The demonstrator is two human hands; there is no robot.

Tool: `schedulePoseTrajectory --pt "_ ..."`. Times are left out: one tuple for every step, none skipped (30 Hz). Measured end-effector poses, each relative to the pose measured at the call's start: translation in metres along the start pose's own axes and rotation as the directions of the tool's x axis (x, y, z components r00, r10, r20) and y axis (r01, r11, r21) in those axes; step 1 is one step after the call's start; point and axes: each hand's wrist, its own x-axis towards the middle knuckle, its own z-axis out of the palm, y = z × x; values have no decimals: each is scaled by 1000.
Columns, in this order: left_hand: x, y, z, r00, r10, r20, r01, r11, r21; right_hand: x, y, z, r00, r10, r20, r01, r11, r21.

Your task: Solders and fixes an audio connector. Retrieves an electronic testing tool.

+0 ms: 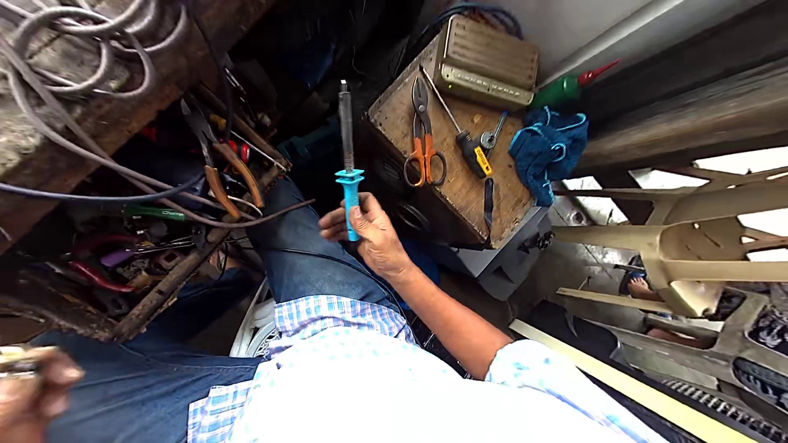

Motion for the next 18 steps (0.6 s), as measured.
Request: schedulePoseTrajectory --pt "-2 -5 4 998 2 68 -5 999 37 6 1 13 999 0 34 -2 999 38" --pt "-4 -11 8 991 3 135 -14 997 78 11 2 27 998 -11 59 8 998 57" --pt "-5 -16 12 983 -2 185 -20 993 116 15 4 39 997 -35 75 30 998 58" --pt "-7 -24 14 978 -12 210 -22 987 157 20 8 50 995 -65 82 62 997 37" --pt "-8 -34 16 977 -22 211 -22 979 203 24 14 59 992 -98 78 99 995 -8" --pt "-8 -46 16 980 -37 194 -15 965 260 29 21 65 990 -126 62 130 989 -71" --pt "-8 -57 17 985 -55 163 -2 943 332 34 30 69 988 -152 40 156 978 -136" --pt "-7 -66 19 990 -70 123 14 913 407 41 38 72 984 -177 12 176 964 -197" --pt "-5 -72 23 994 -71 80 26 887 462 47 44 73 979 -201 -17 191 951 -245" --pt "-5 -75 27 998 -46 36 22 874 485 53 48 75 974 -224 -39 205 939 -278" --pt "-5 -77 33 1000 12 -5 -8 867 498 58 49 76 969 -244 -46 220 929 -298" --pt "-6 -78 38 995 91 -51 -51 850 525 62 49 77 963 -266 -47 239 921 -309" --pt "-8 -79 42 980 176 -93 -93 819 566 66 48 80 956 -289 -46 261 913 -312" --pt "-8 -81 44 959 254 -127 -129 789 600 68 46 84 949 -314 -38 288 908 -303" --pt "-6 -79 44 935 319 -152 -161 766 622 71 45 88 940 -339 -24 319 904 -287" --pt "-2 -76 43 915 367 -168 -184 750 635 75 43 91 931 -364 -1 351 899 -261" --pt "3 -72 40 902 393 -179 -196 742 641 81 42 94 922 -386 17 379 896 -232" --pt "9 -69 37 897 397 -192 -192 744 640 89 43 97 917 -398 27 394 896 -206"
